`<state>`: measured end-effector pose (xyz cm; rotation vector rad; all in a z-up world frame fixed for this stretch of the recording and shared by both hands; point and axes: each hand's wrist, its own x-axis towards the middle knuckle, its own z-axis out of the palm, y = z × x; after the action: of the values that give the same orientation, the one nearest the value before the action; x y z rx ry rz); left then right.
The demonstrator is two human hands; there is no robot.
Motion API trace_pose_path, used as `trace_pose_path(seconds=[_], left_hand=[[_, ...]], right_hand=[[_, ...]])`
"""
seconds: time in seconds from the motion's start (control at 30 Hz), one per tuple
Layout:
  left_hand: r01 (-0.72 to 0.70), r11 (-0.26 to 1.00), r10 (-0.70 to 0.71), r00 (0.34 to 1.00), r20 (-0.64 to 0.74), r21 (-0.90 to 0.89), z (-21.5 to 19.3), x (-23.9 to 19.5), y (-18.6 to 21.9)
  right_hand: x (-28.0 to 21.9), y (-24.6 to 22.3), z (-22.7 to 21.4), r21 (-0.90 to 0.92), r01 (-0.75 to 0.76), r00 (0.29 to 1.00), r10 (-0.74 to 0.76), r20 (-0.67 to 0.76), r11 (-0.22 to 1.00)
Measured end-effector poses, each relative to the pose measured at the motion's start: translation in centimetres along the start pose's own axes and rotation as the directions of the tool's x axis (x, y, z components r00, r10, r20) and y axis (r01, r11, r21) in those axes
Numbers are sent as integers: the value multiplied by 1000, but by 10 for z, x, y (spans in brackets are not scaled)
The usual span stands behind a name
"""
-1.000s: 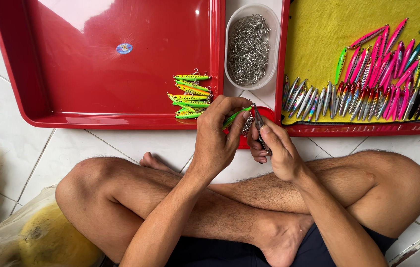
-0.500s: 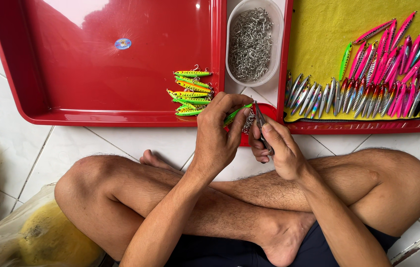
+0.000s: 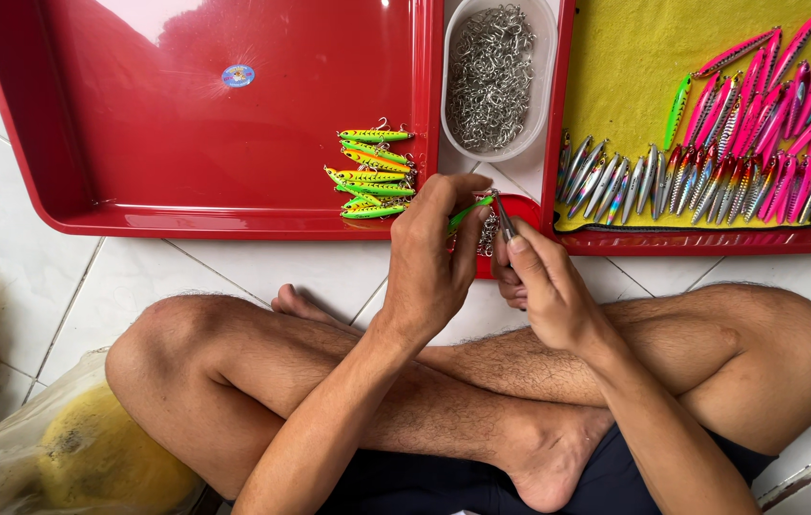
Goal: The person sits on a tiled floor and uses pliers to attach small metal swivels to colorful fishing lures. They pick up each lure, open the swivel with pliers, attach it to the lure's eyelet, and close it before placing the finished lure into a red tray.
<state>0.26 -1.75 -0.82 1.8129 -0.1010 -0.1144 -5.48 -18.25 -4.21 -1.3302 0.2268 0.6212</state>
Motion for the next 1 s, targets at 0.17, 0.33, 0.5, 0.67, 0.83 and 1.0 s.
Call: trace_pose_path(seconds=[0.17, 0.33, 0.5, 0.67, 0.83, 1.0], left_hand=[[-42, 997, 40, 999, 36, 60, -1, 0, -3], [-38, 999, 37, 999, 32, 19, -3, 5, 4], [-26, 999, 24, 998, 54, 29, -5, 2, 4], [-17, 1000, 16, 999, 39, 24, -5, -3, 9], [-66, 997, 64, 996, 56, 43, -6, 1, 5], [-73, 996, 70, 996, 47, 54, -5, -5, 4]], right_hand=[[1, -4, 3, -417, -13, 993, -38, -112, 909], [-5, -4, 2, 648, -246, 969, 164, 185, 721], [-6, -8, 11, 517, -109, 993, 121, 12, 849], [-11, -15, 11, -819, 25, 945, -281, -168, 574], [-7, -15, 10, 414, -115, 993, 102, 54, 903], [-11, -13, 11, -787, 66, 937, -309, -162, 613]])
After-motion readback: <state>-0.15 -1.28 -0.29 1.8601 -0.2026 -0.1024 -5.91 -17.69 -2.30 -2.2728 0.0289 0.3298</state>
